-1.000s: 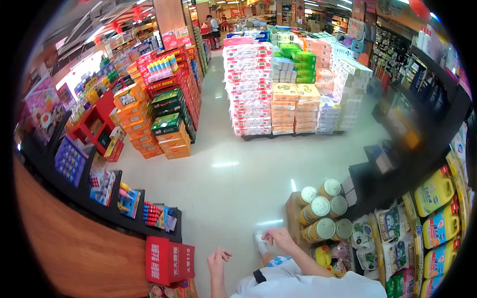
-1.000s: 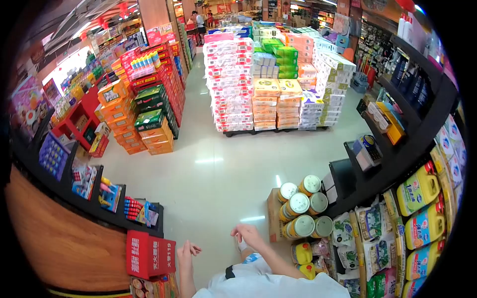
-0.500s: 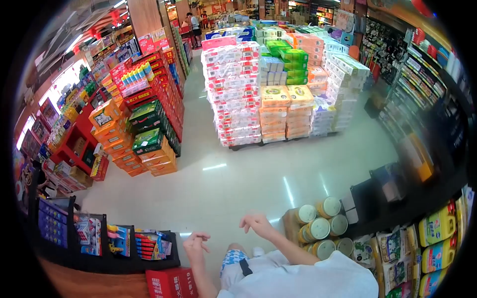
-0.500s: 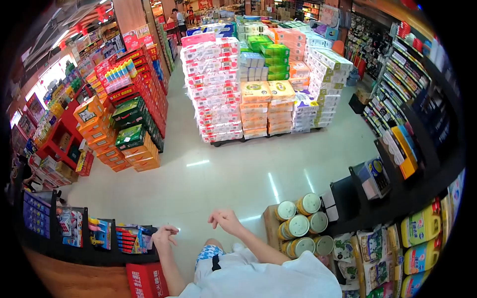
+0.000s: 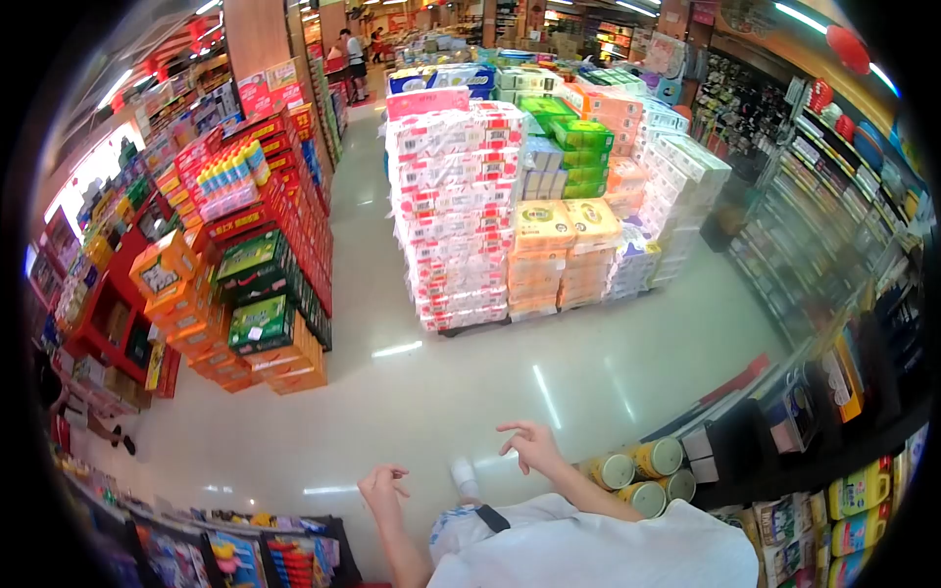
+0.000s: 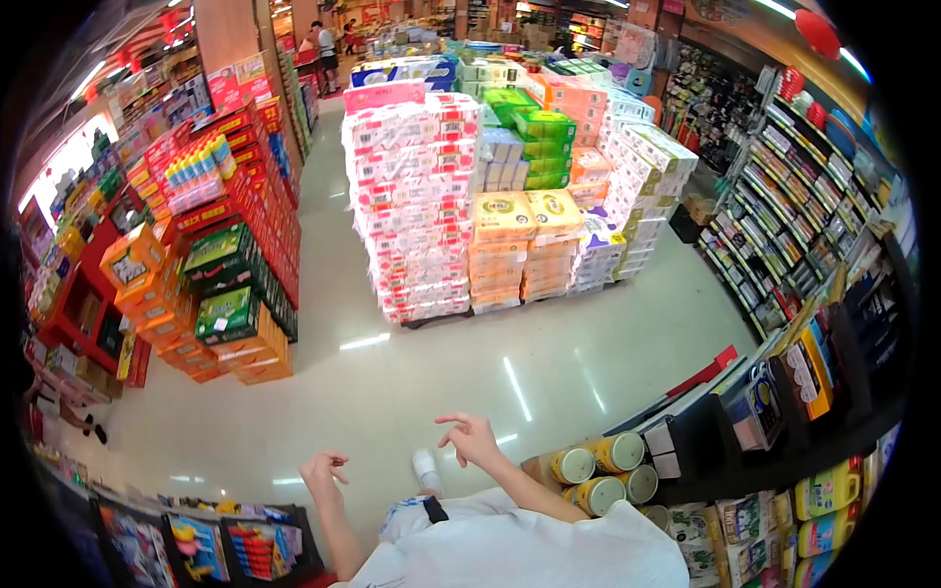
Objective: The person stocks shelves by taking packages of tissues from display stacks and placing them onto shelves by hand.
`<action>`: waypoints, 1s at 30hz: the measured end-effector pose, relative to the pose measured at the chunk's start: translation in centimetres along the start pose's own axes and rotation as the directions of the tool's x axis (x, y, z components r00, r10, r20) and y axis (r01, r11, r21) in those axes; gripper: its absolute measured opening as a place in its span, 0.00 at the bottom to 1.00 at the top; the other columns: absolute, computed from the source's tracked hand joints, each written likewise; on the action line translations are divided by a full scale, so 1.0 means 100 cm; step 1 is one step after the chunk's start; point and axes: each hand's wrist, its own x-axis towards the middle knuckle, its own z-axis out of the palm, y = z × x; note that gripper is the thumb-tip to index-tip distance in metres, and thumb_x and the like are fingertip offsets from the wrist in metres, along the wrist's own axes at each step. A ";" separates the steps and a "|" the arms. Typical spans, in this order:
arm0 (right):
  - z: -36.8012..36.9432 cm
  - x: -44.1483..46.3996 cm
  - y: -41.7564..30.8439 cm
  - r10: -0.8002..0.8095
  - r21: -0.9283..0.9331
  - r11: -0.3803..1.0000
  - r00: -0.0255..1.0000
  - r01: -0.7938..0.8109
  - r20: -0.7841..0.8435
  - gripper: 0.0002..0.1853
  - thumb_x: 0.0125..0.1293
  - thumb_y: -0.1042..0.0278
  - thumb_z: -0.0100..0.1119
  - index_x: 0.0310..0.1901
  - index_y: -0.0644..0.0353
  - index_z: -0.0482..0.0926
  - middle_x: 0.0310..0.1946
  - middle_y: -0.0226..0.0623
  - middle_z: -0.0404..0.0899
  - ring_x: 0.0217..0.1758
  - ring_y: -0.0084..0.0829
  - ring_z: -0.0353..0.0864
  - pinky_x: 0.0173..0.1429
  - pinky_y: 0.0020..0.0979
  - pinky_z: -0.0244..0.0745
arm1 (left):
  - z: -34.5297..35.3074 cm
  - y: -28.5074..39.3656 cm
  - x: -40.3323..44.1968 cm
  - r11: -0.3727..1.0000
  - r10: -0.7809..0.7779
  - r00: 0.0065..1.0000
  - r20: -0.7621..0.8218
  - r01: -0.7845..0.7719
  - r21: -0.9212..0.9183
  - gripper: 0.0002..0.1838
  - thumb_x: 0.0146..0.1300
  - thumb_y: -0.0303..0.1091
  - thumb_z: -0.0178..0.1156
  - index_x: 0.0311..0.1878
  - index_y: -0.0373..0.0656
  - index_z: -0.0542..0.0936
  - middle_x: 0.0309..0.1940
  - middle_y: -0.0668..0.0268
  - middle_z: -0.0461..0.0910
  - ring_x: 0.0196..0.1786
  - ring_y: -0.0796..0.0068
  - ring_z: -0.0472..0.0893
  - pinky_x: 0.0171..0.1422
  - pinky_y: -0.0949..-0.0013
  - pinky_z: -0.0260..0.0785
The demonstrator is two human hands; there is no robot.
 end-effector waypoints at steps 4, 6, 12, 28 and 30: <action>0.015 0.067 -0.033 -0.128 0.027 0.991 0.992 0.128 0.000 0.17 0.56 0.81 0.42 0.45 0.68 0.77 0.21 0.37 0.79 0.20 0.22 0.76 0.25 0.22 0.70 | 0.024 0.013 0.081 0.986 0.125 0.989 0.074 -0.116 -0.118 0.13 0.56 0.27 0.45 0.24 0.32 0.78 0.21 0.58 0.79 0.24 0.73 0.76 0.32 0.74 0.68; 0.021 0.089 -0.029 -0.210 0.044 0.977 0.978 0.210 0.009 0.17 0.56 0.81 0.42 0.45 0.67 0.77 0.22 0.36 0.79 0.24 0.23 0.78 0.31 0.23 0.72 | 0.034 0.028 0.102 0.983 0.068 0.994 0.087 -0.051 -0.177 0.13 0.58 0.27 0.45 0.27 0.32 0.78 0.21 0.59 0.78 0.26 0.73 0.77 0.37 0.73 0.69; 0.028 0.134 -0.002 -0.413 -0.015 0.911 0.910 0.412 -0.042 0.11 0.54 0.84 0.42 0.36 0.64 0.74 0.27 0.31 0.76 0.32 0.22 0.76 0.41 0.23 0.70 | 0.034 0.018 0.143 0.992 0.096 0.982 0.164 -0.081 -0.095 0.09 0.61 0.25 0.46 0.39 0.34 0.76 0.18 0.65 0.74 0.28 0.74 0.77 0.35 0.72 0.69; 0.014 0.304 -0.042 -0.301 0.069 0.949 0.949 0.308 -0.094 0.09 0.56 0.82 0.46 0.35 0.65 0.76 0.26 0.32 0.77 0.32 0.21 0.76 0.40 0.23 0.71 | 0.084 0.063 0.283 0.996 -0.080 0.997 -0.008 0.080 0.029 0.12 0.50 0.20 0.44 0.30 0.23 0.76 0.14 0.46 0.75 0.03 0.80 0.60 0.08 0.78 0.48; 0.007 0.336 -0.060 -0.289 0.036 0.956 0.954 0.292 -0.076 0.07 0.57 0.81 0.47 0.35 0.66 0.76 0.27 0.32 0.77 0.32 0.21 0.76 0.40 0.24 0.71 | 0.094 0.072 0.310 0.999 -0.040 0.997 -0.059 0.042 0.032 0.12 0.50 0.20 0.44 0.30 0.22 0.76 0.14 0.44 0.76 0.03 0.80 0.58 0.06 0.78 0.44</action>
